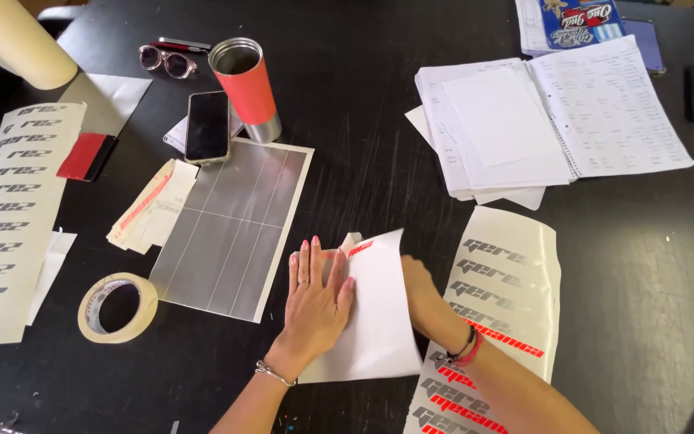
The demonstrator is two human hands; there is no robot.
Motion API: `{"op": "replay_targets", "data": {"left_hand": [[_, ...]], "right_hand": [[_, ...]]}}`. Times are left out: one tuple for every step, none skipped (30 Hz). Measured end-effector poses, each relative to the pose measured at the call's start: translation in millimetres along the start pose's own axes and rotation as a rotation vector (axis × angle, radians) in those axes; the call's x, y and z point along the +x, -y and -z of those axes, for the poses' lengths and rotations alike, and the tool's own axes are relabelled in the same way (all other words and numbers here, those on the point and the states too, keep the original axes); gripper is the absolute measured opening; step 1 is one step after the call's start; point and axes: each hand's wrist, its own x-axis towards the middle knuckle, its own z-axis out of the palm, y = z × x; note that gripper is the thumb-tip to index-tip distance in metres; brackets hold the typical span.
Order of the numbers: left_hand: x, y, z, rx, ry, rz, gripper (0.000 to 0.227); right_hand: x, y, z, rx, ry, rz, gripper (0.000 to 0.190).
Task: The person uses a utility knife to cut individual red and black text stickers from a larger sheet. They then peel the backing off the cut stickers and apply them to a white surface.
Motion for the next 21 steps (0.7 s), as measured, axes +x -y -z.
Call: {"op": "replay_targets", "data": {"left_hand": [[-1, -2, 3, 0.001, 0.004, 0.0, 0.062], [-1, -5, 5, 0.032, -0.032, -0.013, 0.063], [-1, -8, 8, 0.063, -0.067, -0.025, 0.065], [-2, -7, 8, 0.062, -0.069, -0.025, 0.065], [-2, -7, 9, 0.063, -0.077, -0.043, 0.064], [-2, -7, 10, 0.065, -0.084, -0.061, 0.063], [-1, -8, 12, 0.066, -0.085, -0.06, 0.063], [-1, -8, 14, 0.061, -0.071, -0.07, 0.059], [-1, -9, 16, 0.055, -0.058, -0.081, 0.056], [-2, -8, 13, 0.056, -0.057, -0.083, 0.056], [-3, -7, 11, 0.085, -0.051, -0.076, 0.057], [-4, -6, 8, 0.113, -0.045, -0.07, 0.058], [-2, -10, 9, 0.113, -0.045, -0.074, 0.058], [0, -13, 11, 0.107, -0.084, -0.121, 0.056], [2, -16, 13, 0.101, -0.124, -0.168, 0.055], [2, -18, 5, 0.1, -0.123, -0.167, 0.055], [3, -19, -2, 0.102, -0.107, -0.158, 0.054], [2, -21, -9, 0.104, -0.089, -0.146, 0.054], [2, -24, -7, 0.104, -0.085, -0.142, 0.054], [3, -26, -5, 0.045, -0.101, -0.14, 0.057], [5, -28, -2, -0.014, -0.116, -0.138, 0.06]], "right_hand": [[-4, 3, 10, 0.003, 0.003, -0.001, 0.034], [-8, 5, 22, -0.109, -0.088, 0.039, 0.023], [-12, 8, 33, -0.221, -0.178, 0.079, 0.02], [-9, 3, 42, -0.223, -0.179, 0.08, 0.02], [-7, -1, 51, -0.144, -0.293, 0.041, 0.021], [-4, -5, 59, -0.062, -0.406, 0.004, 0.027], [2, -13, 61, -0.062, -0.406, 0.005, 0.027], [7, -21, 61, -0.059, -0.516, 0.02, 0.028], [12, -29, 62, -0.056, -0.626, 0.035, 0.03], [15, -32, 61, -0.054, -0.626, 0.033, 0.03], [17, -35, 60, -0.069, -0.663, 0.066, 0.03], [19, -39, 59, -0.086, -0.702, 0.098, 0.03], [15, -33, 61, -0.084, -0.703, 0.095, 0.03], [10, -28, 62, -0.092, -0.695, 0.112, 0.03], [6, -22, 64, -0.099, -0.686, 0.129, 0.032], [-4, -13, 67, -0.1, -0.685, 0.129, 0.032], [-14, -3, 70, -0.052, -0.665, 0.179, 0.029], [-24, 6, 71, -0.003, -0.641, 0.229, 0.026], [-32, 12, 74, -0.003, -0.635, 0.229, 0.026], [-39, 19, 77, -0.019, -0.468, 0.177, 0.027], [-46, 25, 81, -0.034, -0.301, 0.124, 0.03]]}}
